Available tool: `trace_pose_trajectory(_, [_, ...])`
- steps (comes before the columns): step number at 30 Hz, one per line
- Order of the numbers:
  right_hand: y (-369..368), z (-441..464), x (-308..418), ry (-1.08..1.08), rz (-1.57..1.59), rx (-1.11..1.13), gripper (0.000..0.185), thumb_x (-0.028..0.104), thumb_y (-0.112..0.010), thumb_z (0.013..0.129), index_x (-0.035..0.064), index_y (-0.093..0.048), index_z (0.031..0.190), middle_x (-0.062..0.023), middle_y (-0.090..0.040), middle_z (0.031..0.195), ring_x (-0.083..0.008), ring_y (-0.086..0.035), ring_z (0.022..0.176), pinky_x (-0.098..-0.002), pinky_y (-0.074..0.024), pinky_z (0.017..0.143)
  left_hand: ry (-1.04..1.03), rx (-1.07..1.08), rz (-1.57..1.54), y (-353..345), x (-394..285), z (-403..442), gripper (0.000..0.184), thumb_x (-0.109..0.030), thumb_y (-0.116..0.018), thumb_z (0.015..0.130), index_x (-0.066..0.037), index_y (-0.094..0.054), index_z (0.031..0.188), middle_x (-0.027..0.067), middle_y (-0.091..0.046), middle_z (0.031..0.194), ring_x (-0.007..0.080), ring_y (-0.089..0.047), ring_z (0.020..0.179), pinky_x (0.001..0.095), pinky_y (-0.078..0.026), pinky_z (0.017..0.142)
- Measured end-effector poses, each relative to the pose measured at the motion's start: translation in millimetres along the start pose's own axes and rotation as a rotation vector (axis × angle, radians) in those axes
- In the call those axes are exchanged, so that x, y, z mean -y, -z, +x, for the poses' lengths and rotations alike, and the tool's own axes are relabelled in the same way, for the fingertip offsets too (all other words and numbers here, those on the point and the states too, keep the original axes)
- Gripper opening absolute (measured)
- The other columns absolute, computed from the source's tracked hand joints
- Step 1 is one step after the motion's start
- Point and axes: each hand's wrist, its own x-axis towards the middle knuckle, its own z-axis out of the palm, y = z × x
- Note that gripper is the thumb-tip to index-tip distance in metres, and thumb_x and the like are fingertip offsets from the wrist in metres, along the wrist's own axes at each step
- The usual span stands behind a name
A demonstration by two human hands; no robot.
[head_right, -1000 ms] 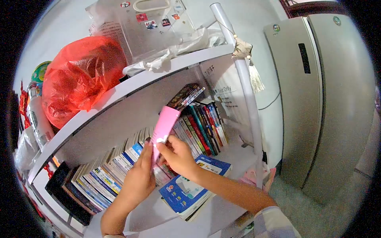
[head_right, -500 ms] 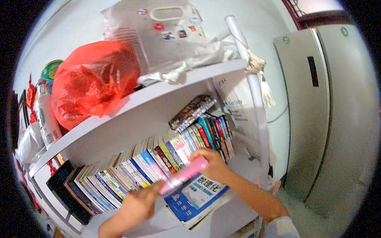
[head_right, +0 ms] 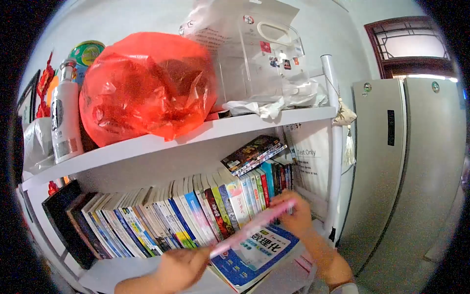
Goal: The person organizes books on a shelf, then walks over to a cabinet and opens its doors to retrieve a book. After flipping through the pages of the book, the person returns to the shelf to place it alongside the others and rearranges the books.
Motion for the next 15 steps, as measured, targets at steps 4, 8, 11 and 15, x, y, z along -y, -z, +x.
trace_pose_trajectory(4, [3.3,19.9,10.5,0.083,-0.076,-0.077,0.028,-0.007,-0.067,0.058,0.0037,-0.058,0.082,-0.0095,-0.058,0.09,-0.0225,-0.056,0.09,-0.0319,-0.0439,0.08,0.002,0.011,0.093,-14.9,24.6,14.0,0.021,-0.008,-0.061,0.072,-0.003,-0.056,0.092,0.0052,-0.059,0.065,0.0192,-0.06,0.056,0.0301,-0.047,0.045])
trace_pose_trajectory(8, [7.8,44.5,18.7,0.403,-0.487,-0.19,0.024,0.002,-0.067,0.062,0.0059,-0.06,0.084,-0.0114,-0.057,0.092,-0.023,-0.054,0.088,-0.0305,-0.0445,0.075,-0.321,-0.274,0.257,-2.5,28.9,26.8,0.014,-0.007,-0.061,0.07,-0.004,-0.054,0.082,0.009,-0.063,0.086,0.0228,-0.062,0.079,0.0299,-0.051,0.058])
trace_pose_trajectory(11, [-3.9,71.3,19.9,0.495,-0.629,-0.258,0.023,0.007,-0.067,0.063,0.0071,-0.062,0.085,-0.0118,-0.059,0.089,-0.0227,-0.056,0.083,-0.0313,-0.0452,0.071,-0.429,-0.355,0.417,2.3,24.7,46.3,0.01,-0.006,-0.06,0.071,-0.005,-0.051,0.075,0.0114,-0.063,0.095,0.0254,-0.061,0.084,0.0312,-0.051,0.065])
trace_pose_trajectory(15, [-15.5,127.6,-27.5,0.447,-0.285,-0.311,0.035,0.017,-0.068,0.065,0.0053,-0.061,0.097,-0.0109,-0.062,0.092,-0.0278,-0.057,0.084,-0.0355,-0.0447,0.072,-0.372,-0.346,0.566,-35.2,68.5,82.6,0.007,-0.005,-0.055,0.075,-0.004,-0.048,0.076,0.0135,-0.059,0.108,0.0264,-0.059,0.093,0.0324,-0.052,0.073])
